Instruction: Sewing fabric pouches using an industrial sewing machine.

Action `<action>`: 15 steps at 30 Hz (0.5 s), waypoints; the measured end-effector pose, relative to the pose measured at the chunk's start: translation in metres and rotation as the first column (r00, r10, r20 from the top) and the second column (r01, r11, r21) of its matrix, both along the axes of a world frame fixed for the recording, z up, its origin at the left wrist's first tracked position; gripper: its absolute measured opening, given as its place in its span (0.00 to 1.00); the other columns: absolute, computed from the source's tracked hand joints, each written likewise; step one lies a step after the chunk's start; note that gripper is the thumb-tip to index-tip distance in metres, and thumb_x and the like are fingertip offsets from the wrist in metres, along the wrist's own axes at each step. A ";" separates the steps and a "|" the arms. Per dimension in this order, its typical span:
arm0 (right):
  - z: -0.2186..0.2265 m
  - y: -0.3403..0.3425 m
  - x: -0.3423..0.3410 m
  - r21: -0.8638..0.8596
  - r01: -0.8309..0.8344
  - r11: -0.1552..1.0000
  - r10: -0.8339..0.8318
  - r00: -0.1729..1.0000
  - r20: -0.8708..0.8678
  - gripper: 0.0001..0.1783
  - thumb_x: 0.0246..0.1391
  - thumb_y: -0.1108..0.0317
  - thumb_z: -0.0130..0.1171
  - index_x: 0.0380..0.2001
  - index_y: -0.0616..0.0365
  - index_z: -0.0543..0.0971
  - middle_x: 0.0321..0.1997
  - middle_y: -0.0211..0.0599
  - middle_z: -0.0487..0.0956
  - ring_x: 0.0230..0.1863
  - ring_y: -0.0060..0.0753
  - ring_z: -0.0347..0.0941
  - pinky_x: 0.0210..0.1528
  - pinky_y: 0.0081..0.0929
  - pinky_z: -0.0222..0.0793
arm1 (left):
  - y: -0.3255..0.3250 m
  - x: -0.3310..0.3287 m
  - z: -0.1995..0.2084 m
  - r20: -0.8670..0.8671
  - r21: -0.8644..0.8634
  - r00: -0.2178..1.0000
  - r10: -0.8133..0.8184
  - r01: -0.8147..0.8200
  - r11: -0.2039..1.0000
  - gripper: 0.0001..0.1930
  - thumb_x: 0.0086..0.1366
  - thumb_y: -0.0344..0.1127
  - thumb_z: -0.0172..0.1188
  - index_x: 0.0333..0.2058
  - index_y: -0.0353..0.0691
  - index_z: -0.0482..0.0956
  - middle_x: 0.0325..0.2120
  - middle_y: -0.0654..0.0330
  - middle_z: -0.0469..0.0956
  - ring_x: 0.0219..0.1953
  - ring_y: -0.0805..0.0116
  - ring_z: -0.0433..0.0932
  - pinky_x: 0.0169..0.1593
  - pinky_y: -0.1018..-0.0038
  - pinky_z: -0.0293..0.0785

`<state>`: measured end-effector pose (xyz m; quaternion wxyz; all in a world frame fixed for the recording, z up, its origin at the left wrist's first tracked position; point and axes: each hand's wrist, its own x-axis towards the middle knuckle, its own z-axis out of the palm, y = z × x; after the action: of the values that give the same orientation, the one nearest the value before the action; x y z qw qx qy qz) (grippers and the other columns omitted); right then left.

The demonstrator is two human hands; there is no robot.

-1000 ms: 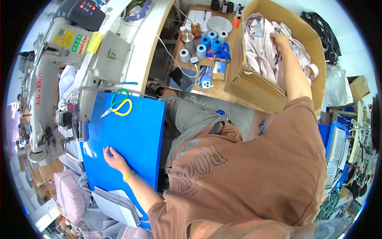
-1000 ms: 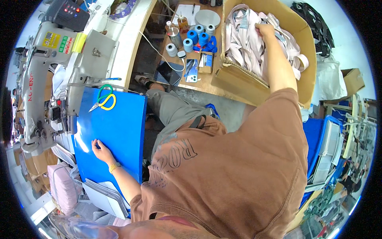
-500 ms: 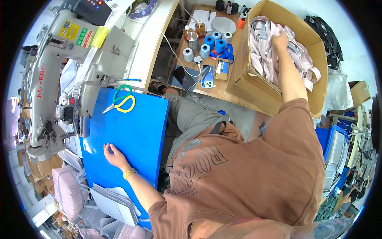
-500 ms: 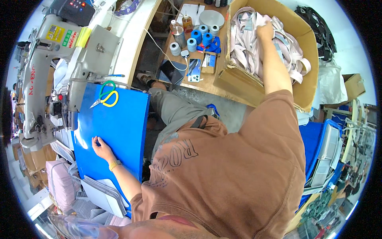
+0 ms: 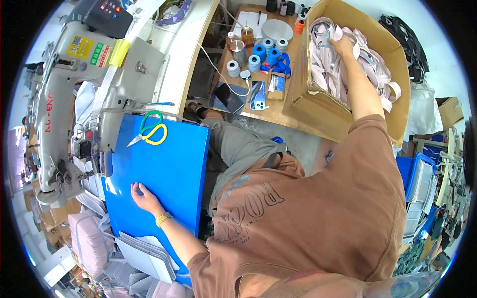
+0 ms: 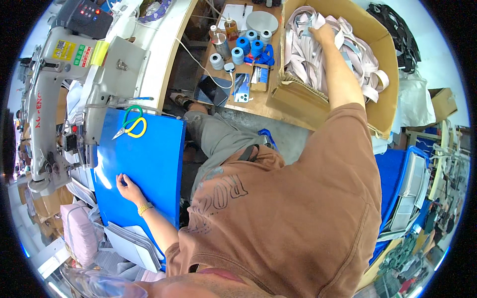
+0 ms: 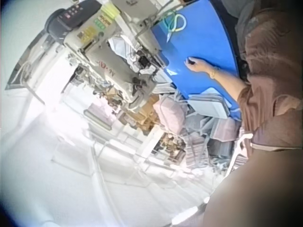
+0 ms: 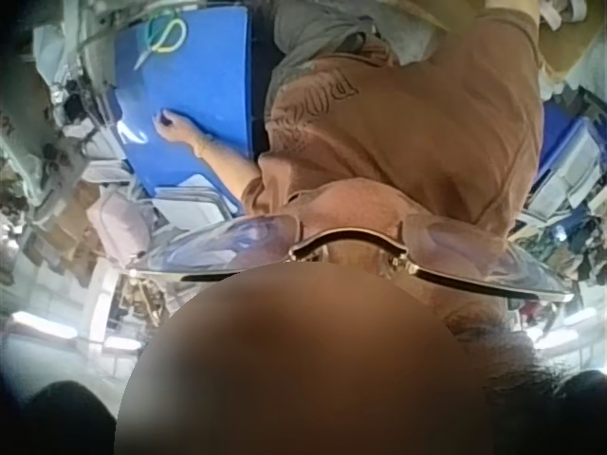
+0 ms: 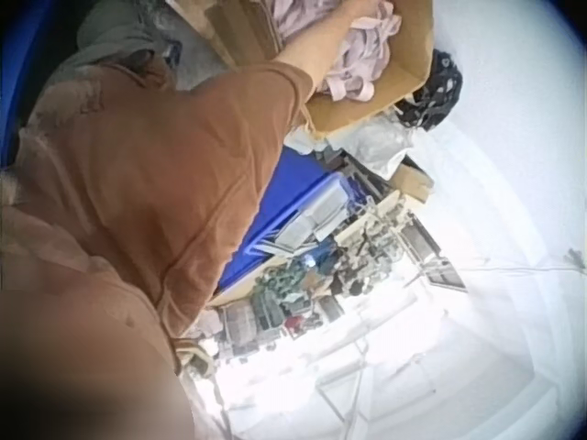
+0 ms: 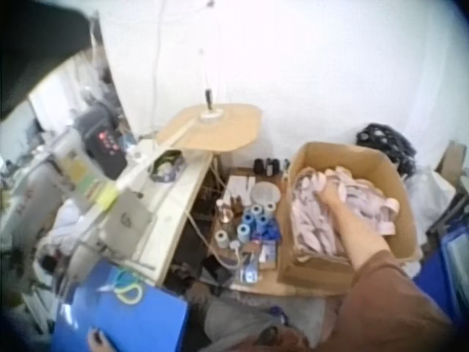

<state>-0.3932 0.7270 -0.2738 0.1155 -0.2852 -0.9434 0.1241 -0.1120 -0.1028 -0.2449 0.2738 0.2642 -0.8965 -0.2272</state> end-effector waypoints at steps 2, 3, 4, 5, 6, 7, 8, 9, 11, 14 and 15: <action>0.001 -0.007 -0.006 -0.036 -0.040 0.999 0.044 0.989 0.143 0.41 0.40 0.40 0.70 0.41 0.74 0.81 0.46 0.63 0.81 0.51 0.58 0.78 0.54 0.44 0.73 | 0.000 0.002 0.000 -0.012 0.027 1.000 -0.001 0.002 1.000 0.15 0.69 0.37 0.58 0.46 0.31 0.79 0.55 0.47 0.76 0.58 0.54 0.73 0.61 0.63 0.67; 0.001 -0.012 -0.005 -0.053 0.002 0.999 0.004 0.994 0.113 0.39 0.40 0.40 0.69 0.37 0.72 0.83 0.45 0.62 0.82 0.49 0.58 0.80 0.53 0.44 0.74 | 0.000 0.002 -0.001 -0.013 0.028 1.000 0.004 -0.004 1.000 0.15 0.69 0.37 0.58 0.46 0.31 0.79 0.55 0.47 0.76 0.58 0.54 0.73 0.61 0.63 0.67; 0.000 -0.009 -0.006 -0.052 0.000 0.999 0.006 0.994 0.112 0.39 0.40 0.40 0.69 0.37 0.72 0.83 0.45 0.62 0.82 0.49 0.58 0.80 0.53 0.44 0.74 | 0.000 0.002 -0.001 -0.025 0.025 1.000 0.001 -0.001 1.000 0.14 0.69 0.37 0.58 0.46 0.31 0.80 0.54 0.48 0.77 0.56 0.55 0.75 0.60 0.64 0.68; -0.002 -0.003 -0.007 -0.078 -0.002 0.997 0.012 0.990 0.137 0.39 0.40 0.40 0.69 0.37 0.72 0.83 0.46 0.61 0.82 0.49 0.57 0.80 0.53 0.44 0.73 | -0.001 0.002 -0.001 -0.037 0.022 0.999 -0.003 0.003 1.000 0.14 0.69 0.36 0.59 0.46 0.31 0.80 0.53 0.48 0.77 0.54 0.57 0.76 0.59 0.66 0.69; -0.004 0.003 -0.007 -0.105 -0.002 0.994 0.019 0.987 0.162 0.39 0.40 0.40 0.69 0.37 0.72 0.83 0.46 0.61 0.82 0.49 0.56 0.80 0.53 0.44 0.73 | -0.003 0.002 -0.002 -0.037 0.024 0.999 -0.002 0.003 1.000 0.14 0.69 0.36 0.59 0.46 0.31 0.80 0.53 0.48 0.77 0.54 0.57 0.76 0.59 0.66 0.69; -0.007 0.009 -0.007 -0.105 -0.004 0.994 0.021 0.987 0.162 0.39 0.40 0.40 0.69 0.37 0.72 0.83 0.46 0.61 0.82 0.49 0.56 0.80 0.53 0.44 0.73 | -0.007 0.001 -0.005 -0.044 -0.003 0.999 -0.014 0.014 1.000 0.14 0.69 0.36 0.59 0.46 0.31 0.80 0.53 0.49 0.77 0.54 0.57 0.76 0.59 0.66 0.69; -0.009 0.016 -0.005 -0.189 -0.020 0.982 0.048 0.989 0.142 0.36 0.42 0.41 0.68 0.36 0.70 0.83 0.45 0.60 0.82 0.48 0.57 0.80 0.52 0.45 0.73 | -0.006 0.000 -0.006 -0.052 -0.026 0.998 -0.029 0.028 0.999 0.14 0.69 0.36 0.59 0.46 0.31 0.80 0.53 0.49 0.77 0.54 0.57 0.76 0.58 0.65 0.69; -0.010 0.022 -0.004 -0.272 -0.037 0.962 0.072 0.990 0.120 0.33 0.43 0.42 0.66 0.35 0.67 0.84 0.44 0.60 0.82 0.46 0.57 0.80 0.50 0.45 0.73 | -0.006 -0.001 -0.007 -0.053 -0.022 0.998 -0.030 0.029 0.999 0.14 0.69 0.36 0.59 0.46 0.31 0.80 0.53 0.49 0.77 0.54 0.57 0.76 0.58 0.65 0.69; -0.002 0.015 -0.003 -0.155 -0.084 0.984 0.071 0.993 -0.092 0.30 0.47 0.44 0.63 0.34 0.65 0.83 0.42 0.60 0.82 0.45 0.59 0.79 0.49 0.45 0.73 | 0.001 -0.002 -0.001 -0.037 0.036 0.999 -0.008 0.009 0.999 0.15 0.69 0.37 0.58 0.46 0.31 0.80 0.55 0.47 0.76 0.57 0.54 0.74 0.60 0.63 0.68; 0.058 -0.025 -0.006 0.159 -0.163 0.974 0.227 0.746 -0.626 0.20 0.59 0.52 0.54 0.35 0.61 0.80 0.32 0.58 0.81 0.34 0.58 0.78 0.39 0.45 0.71 | 0.002 0.001 0.002 -0.020 -0.022 1.000 -0.005 0.005 1.000 0.14 0.69 0.37 0.59 0.45 0.31 0.80 0.54 0.47 0.76 0.56 0.54 0.74 0.59 0.63 0.69; 0.105 -0.059 0.004 0.130 -0.210 0.969 0.246 0.777 -0.579 0.20 0.60 0.53 0.53 0.36 0.61 0.80 0.32 0.57 0.81 0.35 0.57 0.78 0.40 0.45 0.71 | 0.002 0.004 0.000 -0.019 -0.017 1.000 0.008 -0.008 1.000 0.14 0.69 0.37 0.59 0.45 0.31 0.80 0.54 0.47 0.76 0.56 0.54 0.74 0.59 0.63 0.69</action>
<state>-0.3888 0.6680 -0.1693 0.3953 -0.1125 -0.8911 0.1922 -0.1077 -0.1007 -0.2448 0.2853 0.2632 -0.8947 -0.2212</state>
